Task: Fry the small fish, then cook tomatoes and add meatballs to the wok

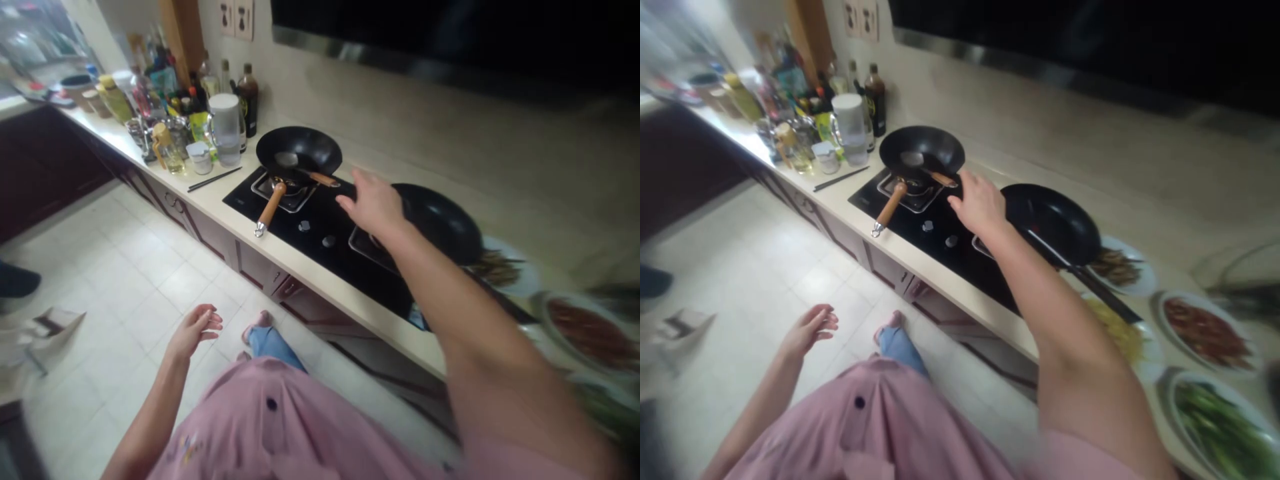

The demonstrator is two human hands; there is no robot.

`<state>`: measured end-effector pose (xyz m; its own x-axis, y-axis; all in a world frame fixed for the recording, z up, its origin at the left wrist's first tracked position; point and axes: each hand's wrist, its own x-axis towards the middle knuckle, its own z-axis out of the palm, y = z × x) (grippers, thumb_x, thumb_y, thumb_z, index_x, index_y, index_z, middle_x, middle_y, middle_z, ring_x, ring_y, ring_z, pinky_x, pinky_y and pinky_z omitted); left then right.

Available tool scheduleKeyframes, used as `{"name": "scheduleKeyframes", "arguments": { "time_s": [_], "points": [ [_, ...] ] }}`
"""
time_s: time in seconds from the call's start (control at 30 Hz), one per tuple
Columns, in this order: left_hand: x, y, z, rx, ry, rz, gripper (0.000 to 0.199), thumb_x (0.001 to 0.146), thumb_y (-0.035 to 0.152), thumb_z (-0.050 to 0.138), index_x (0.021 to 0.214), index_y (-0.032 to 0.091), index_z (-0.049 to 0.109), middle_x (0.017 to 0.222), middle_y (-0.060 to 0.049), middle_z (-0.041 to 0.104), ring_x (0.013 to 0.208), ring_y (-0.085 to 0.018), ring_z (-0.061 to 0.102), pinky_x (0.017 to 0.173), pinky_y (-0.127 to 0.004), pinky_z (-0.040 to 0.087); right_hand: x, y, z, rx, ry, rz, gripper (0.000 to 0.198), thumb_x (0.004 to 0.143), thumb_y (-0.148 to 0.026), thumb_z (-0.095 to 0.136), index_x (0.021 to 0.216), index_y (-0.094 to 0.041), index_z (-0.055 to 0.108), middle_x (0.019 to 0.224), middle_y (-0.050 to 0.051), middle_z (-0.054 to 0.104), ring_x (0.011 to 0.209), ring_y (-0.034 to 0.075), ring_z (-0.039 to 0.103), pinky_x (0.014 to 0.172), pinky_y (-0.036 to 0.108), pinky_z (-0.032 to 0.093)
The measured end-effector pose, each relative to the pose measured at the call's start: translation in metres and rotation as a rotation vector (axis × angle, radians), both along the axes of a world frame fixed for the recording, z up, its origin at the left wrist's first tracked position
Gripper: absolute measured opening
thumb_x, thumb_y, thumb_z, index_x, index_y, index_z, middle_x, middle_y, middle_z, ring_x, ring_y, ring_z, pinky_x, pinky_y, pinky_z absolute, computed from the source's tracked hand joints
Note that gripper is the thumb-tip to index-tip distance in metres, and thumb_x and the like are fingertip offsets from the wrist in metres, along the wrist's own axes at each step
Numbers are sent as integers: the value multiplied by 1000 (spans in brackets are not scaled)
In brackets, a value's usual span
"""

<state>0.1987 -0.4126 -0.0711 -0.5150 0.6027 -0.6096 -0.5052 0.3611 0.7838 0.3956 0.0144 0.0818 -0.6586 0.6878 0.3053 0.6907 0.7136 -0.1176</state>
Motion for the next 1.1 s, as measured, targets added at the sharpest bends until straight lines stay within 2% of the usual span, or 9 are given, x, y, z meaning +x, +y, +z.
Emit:
{"name": "scheduleKeyframes", "arguments": {
  "time_s": [0.13,0.27,0.4,0.53,0.63,0.77,0.83,0.97,1.1],
  "points": [
    [-12,27,1,33,-6,-33,60,67,58,84,103,16,60,85,-6,72,73,-18,72,58,-26,57,-69,27,-5,-53,-279,-93,69,89,-35,65,149,-12,40,135,24,53,122,39,52,95,53,47],
    [-41,46,12,23,48,22,56,70,56,82,103,16,61,85,-7,72,72,-18,72,58,-26,56,-107,39,-18,-120,-366,-195,48,97,-17,44,145,-16,48,135,24,50,123,40,49,90,54,49],
    [-72,69,18,-15,35,11,57,68,54,84,102,16,61,85,-6,73,73,-18,72,59,-26,57,-113,57,-27,-165,-360,-216,47,97,-13,35,141,-13,53,130,26,52,116,39,55,86,52,50],
    [-88,97,17,-42,-19,-56,62,66,56,86,103,15,59,84,-6,73,72,-17,72,60,-26,57,-94,80,-31,-220,-303,-176,40,92,-16,46,130,-11,60,119,22,59,98,32,63,82,47,51],
    [-99,112,13,-32,-55,-111,62,66,56,85,104,15,59,84,-5,73,73,-17,72,61,-25,57,-77,87,-36,-399,-58,-190,23,88,-20,54,106,-15,67,89,9,62,77,19,59,68,31,49],
    [-118,125,8,-33,-69,-167,58,71,57,82,105,16,59,86,-5,73,75,-17,72,64,-27,58,-71,71,-48,-1036,608,-375,7,88,-20,53,91,-17,60,64,-2,48,48,6,36,41,15,25],
    [-130,132,9,-50,-70,-197,60,68,58,83,105,15,60,85,-5,72,74,-18,72,64,-28,58,-77,59,-54,-1251,842,-444,4,89,-18,53,86,-17,55,63,-4,47,44,3,30,36,12,18],
    [-156,147,23,-58,-41,-256,60,65,58,85,100,15,62,82,-5,72,73,-18,71,63,-28,57,-85,49,-65,-1428,1085,-500,11,93,-23,51,86,-16,55,62,-4,48,43,1,32,34,7,19],
    [-187,154,31,-8,-11,-296,58,66,58,84,99,15,63,81,-5,72,74,-19,71,64,-29,58,-65,50,-89,-1345,1048,-545,41,99,-57,41,94,-19,57,76,5,65,60,12,61,46,19,49]
  ]
}}
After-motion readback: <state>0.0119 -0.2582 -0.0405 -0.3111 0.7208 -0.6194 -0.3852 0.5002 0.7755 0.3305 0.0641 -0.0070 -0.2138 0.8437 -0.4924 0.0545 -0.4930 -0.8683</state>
